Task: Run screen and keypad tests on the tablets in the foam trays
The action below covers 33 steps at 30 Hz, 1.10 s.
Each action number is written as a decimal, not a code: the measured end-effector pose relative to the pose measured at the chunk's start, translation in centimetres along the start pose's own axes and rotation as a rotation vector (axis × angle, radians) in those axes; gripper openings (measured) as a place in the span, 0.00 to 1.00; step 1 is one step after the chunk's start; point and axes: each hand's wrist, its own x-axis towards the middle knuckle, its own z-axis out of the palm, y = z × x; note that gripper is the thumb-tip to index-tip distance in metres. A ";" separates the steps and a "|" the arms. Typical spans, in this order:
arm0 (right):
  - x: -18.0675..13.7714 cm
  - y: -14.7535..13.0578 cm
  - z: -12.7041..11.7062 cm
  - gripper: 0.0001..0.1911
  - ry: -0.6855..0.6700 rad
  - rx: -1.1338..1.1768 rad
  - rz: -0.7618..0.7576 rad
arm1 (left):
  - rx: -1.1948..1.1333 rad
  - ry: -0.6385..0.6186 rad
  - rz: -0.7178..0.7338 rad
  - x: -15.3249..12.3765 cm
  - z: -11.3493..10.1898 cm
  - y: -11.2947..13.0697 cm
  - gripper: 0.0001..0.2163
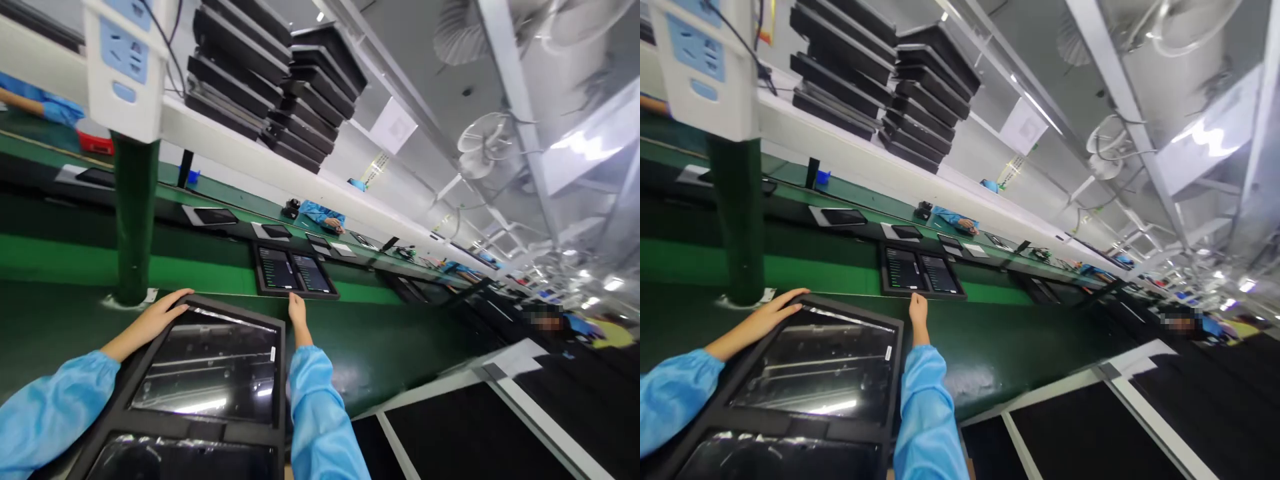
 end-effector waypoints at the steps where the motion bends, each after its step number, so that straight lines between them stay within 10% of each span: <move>1: -0.8 -0.1 -0.2 0.16 -0.030 -0.023 -0.021 | 0.045 0.006 0.031 -0.1 -0.5 0.6 0.30; 7: -11.4 -0.7 0.7 0.13 -0.295 -0.112 -0.214 | 0.247 -0.121 0.197 -0.3 -1.8 3.9 0.14; 11: -19.1 -2.4 3.0 0.14 -0.557 -0.379 -0.608 | 0.274 -0.189 0.163 -0.2 -1.4 3.5 0.15; 15: -23.6 -3.5 4.2 0.17 -0.801 -0.500 -0.668 | 0.255 -0.228 0.156 0.1 -1.6 2.6 0.17; 33: -28.9 -3.5 8.4 0.19 -0.909 -0.678 -0.926 | 0.179 -0.258 0.133 0.4 -1.9 2.9 0.20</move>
